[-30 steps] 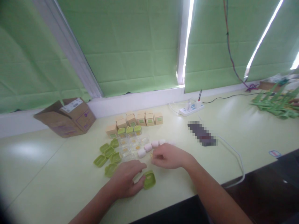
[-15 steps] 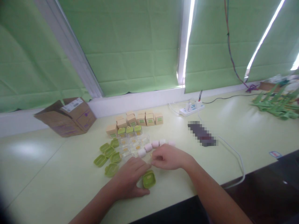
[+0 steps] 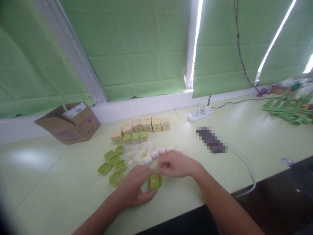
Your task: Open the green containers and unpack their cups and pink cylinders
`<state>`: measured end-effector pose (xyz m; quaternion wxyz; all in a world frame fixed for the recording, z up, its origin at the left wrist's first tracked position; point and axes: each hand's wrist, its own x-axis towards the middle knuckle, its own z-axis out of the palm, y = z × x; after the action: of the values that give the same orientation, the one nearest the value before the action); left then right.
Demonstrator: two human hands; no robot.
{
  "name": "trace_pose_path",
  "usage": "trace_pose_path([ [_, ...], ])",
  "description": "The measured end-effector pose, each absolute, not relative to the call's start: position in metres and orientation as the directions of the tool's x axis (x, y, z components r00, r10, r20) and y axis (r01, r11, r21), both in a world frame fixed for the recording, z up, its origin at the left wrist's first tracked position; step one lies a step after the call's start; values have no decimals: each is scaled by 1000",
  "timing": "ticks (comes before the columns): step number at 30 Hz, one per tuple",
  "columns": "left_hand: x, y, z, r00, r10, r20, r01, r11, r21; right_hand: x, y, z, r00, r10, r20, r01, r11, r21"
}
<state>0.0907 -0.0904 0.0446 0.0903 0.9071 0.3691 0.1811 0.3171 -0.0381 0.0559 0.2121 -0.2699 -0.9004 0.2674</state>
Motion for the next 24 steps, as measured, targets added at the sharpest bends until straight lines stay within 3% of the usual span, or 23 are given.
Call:
trace_pose_path([
  [10, 92, -90, 39, 560, 739, 375, 669, -670, 321, 312, -38, 54, -794, 536, 288, 248, 717, -652],
  [24, 92, -88, 37, 513, 689, 512, 655, -700, 285, 302, -40, 46, -802, 501, 325, 272, 791, -548],
])
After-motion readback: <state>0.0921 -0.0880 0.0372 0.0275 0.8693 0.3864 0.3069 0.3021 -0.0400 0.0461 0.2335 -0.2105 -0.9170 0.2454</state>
